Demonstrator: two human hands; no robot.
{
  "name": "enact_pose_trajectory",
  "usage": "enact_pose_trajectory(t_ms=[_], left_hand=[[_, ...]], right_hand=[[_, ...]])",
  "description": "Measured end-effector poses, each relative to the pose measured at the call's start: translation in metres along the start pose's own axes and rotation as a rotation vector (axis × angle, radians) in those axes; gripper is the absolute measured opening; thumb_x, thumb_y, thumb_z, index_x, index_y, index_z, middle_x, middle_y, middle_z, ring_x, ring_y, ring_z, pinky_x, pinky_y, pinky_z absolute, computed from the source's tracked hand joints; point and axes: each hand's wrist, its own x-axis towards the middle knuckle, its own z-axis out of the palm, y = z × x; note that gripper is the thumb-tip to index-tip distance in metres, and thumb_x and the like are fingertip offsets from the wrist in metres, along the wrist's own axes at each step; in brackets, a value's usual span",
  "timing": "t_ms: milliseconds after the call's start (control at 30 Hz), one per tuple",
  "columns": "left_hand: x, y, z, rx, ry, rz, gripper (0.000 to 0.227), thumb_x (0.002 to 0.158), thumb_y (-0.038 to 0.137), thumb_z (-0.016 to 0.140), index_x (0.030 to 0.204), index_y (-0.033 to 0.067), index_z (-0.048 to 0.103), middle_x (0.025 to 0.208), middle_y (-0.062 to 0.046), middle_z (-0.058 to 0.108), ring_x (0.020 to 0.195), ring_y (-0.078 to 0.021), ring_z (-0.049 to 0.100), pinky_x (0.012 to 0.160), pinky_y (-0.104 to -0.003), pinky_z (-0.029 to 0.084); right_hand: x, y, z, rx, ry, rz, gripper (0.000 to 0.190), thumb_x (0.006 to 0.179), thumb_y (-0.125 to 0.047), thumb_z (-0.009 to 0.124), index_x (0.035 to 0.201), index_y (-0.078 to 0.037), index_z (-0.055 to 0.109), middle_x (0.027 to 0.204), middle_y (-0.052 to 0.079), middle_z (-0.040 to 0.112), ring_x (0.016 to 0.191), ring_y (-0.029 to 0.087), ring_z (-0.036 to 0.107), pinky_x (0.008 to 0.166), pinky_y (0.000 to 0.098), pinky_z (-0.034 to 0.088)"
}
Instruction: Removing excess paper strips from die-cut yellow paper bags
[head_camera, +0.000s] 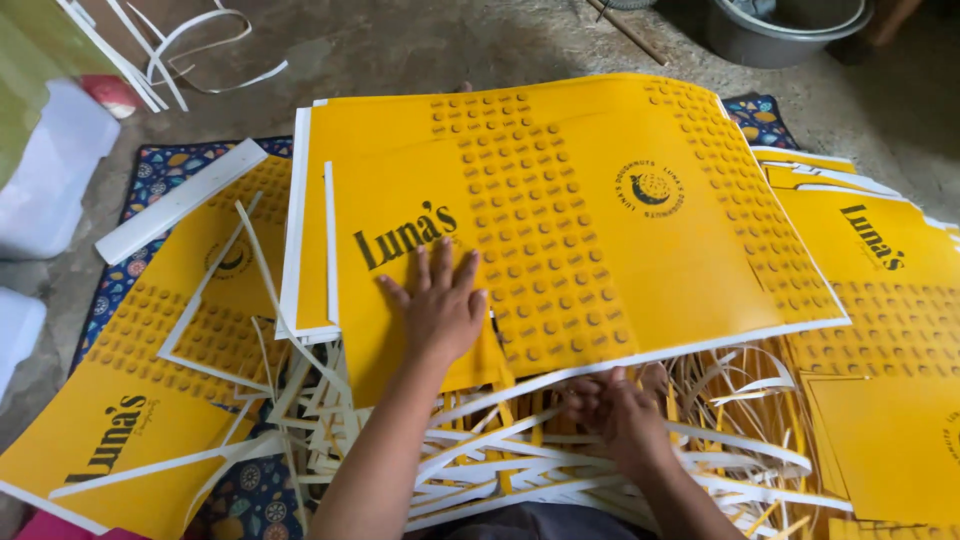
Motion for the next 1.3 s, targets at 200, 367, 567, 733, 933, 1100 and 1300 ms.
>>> enact_pose_trajectory(t_ms=[200, 367, 567, 733, 933, 1100, 1300], left_hand=[[-0.016, -0.022, -0.010, -0.049, -0.025, -0.031, 0.056, 0.099, 0.042, 0.034, 0.155, 0.0323, 0.035, 0.173, -0.003, 0.012, 0.158, -0.0401, 0.002, 0.112, -0.084, -0.004], [0.002, 0.027, -0.057, 0.034, -0.067, -0.026, 0.048, 0.102, 0.045, 0.037, 0.144, 0.0272, 0.053, 0.170, -0.010, 0.022, 0.157, -0.0426, 0.011, 0.116, -0.083, 0.004], [0.037, 0.078, -0.037, -0.044, -0.169, 0.075, 0.075, 0.097, 0.069, 0.027, 0.165, 0.0391, 0.013, 0.175, -0.004, -0.009, 0.157, -0.0411, -0.015, 0.113, -0.083, -0.008], [0.034, 0.079, -0.040, 0.019, -0.172, 0.026, 0.073, 0.097, 0.071, 0.020, 0.164, 0.0447, 0.006, 0.174, -0.001, -0.013, 0.156, -0.0414, -0.015, 0.114, -0.081, -0.006], [0.035, 0.077, -0.038, 0.029, -0.171, 0.031, 0.074, 0.096, 0.072, 0.020, 0.164, 0.0456, 0.005, 0.174, 0.001, -0.014, 0.157, -0.0399, -0.015, 0.115, -0.079, -0.008], [0.029, 0.076, -0.040, 0.055, -0.184, 0.039, 0.074, 0.097, 0.071, 0.020, 0.164, 0.0444, 0.005, 0.174, 0.000, -0.014, 0.157, -0.0395, -0.014, 0.115, -0.080, -0.006], [0.024, 0.061, -0.045, 0.096, -0.198, 0.068, 0.075, 0.096, 0.073, 0.018, 0.164, 0.0450, 0.003, 0.174, 0.002, -0.014, 0.158, -0.0385, -0.013, 0.116, -0.079, -0.004]], right_hand=[[-0.024, -0.008, 0.019, -0.145, 0.080, -0.045, 0.024, 0.101, -0.019, 0.064, 0.089, 0.002, 0.065, 0.073, 0.017, 0.065, 0.069, 0.029, 0.068, 0.065, 0.0448, 0.061], [-0.030, -0.001, 0.028, -0.153, 0.002, -0.071, 0.028, 0.102, -0.019, 0.064, 0.084, 0.002, 0.066, 0.076, 0.014, 0.064, 0.067, 0.026, 0.062, 0.066, 0.0396, 0.056], [-0.041, 0.002, 0.037, -0.280, 0.041, -0.157, 0.030, 0.101, -0.017, 0.063, 0.083, 0.005, 0.070, 0.075, 0.017, 0.070, 0.065, 0.023, 0.065, 0.063, 0.0366, 0.057], [-0.041, 0.006, 0.038, -0.151, 0.070, -0.199, 0.027, 0.100, -0.014, 0.066, 0.075, -0.003, 0.065, 0.078, 0.012, 0.066, 0.065, 0.022, 0.062, 0.062, 0.0374, 0.058], [-0.050, 0.017, 0.027, -0.288, 0.141, -0.116, 0.028, 0.098, -0.015, 0.065, 0.082, 0.006, 0.070, 0.077, 0.024, 0.077, 0.063, 0.027, 0.072, 0.062, 0.0436, 0.066], [-0.045, 0.021, 0.008, -0.149, 0.038, -0.126, 0.035, 0.103, -0.034, 0.057, 0.085, -0.004, 0.057, 0.078, 0.011, 0.062, 0.074, 0.030, 0.074, 0.068, 0.0431, 0.063], [-0.049, -0.002, -0.004, 0.119, 0.203, -0.178, 0.043, 0.110, -0.042, 0.047, 0.102, -0.002, 0.060, 0.087, 0.021, 0.069, 0.084, 0.040, 0.074, 0.080, 0.0571, 0.062]])
